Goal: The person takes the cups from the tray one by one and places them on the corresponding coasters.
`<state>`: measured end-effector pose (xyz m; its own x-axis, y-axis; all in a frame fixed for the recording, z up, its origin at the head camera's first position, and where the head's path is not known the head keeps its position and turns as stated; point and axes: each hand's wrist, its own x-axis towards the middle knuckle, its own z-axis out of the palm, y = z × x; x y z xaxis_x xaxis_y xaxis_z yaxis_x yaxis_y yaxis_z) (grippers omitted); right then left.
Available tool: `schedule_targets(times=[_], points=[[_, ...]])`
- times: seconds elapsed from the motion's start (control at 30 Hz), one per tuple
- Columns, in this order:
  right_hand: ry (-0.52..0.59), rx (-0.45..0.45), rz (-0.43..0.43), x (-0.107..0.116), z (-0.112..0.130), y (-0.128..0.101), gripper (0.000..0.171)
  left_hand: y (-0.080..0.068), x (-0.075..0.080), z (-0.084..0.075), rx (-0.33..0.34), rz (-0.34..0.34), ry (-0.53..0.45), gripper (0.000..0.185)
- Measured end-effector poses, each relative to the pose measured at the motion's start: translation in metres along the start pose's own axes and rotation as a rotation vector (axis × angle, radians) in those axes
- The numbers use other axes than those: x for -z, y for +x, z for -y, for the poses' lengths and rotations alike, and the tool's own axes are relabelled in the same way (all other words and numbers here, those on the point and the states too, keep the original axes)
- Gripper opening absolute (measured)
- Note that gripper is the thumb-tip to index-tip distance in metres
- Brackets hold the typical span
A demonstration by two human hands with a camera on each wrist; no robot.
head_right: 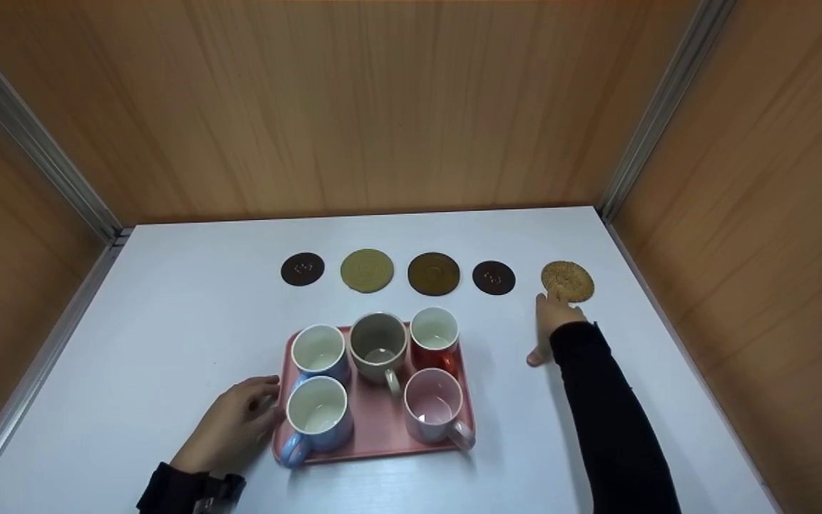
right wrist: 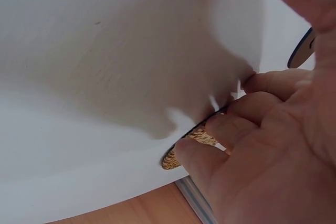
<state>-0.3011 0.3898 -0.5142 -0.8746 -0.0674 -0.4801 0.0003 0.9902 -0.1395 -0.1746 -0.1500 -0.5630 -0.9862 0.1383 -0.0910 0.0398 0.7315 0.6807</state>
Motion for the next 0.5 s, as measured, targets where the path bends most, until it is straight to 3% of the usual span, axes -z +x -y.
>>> schedule_targets(times=[0.3, 0.5], points=[[-0.06, 0.037, -0.037, 0.001, -0.0014, -0.0015, 0.148, 0.0001, -0.0001, 0.0008, -0.029, -0.016, 0.004, 0.031], [-0.037, 0.05, -0.045, -0.0006, -0.0018, 0.0004, 0.149, -0.0009, -0.0002, 0.0021, -0.051, -0.028, 0.014, 0.032]])
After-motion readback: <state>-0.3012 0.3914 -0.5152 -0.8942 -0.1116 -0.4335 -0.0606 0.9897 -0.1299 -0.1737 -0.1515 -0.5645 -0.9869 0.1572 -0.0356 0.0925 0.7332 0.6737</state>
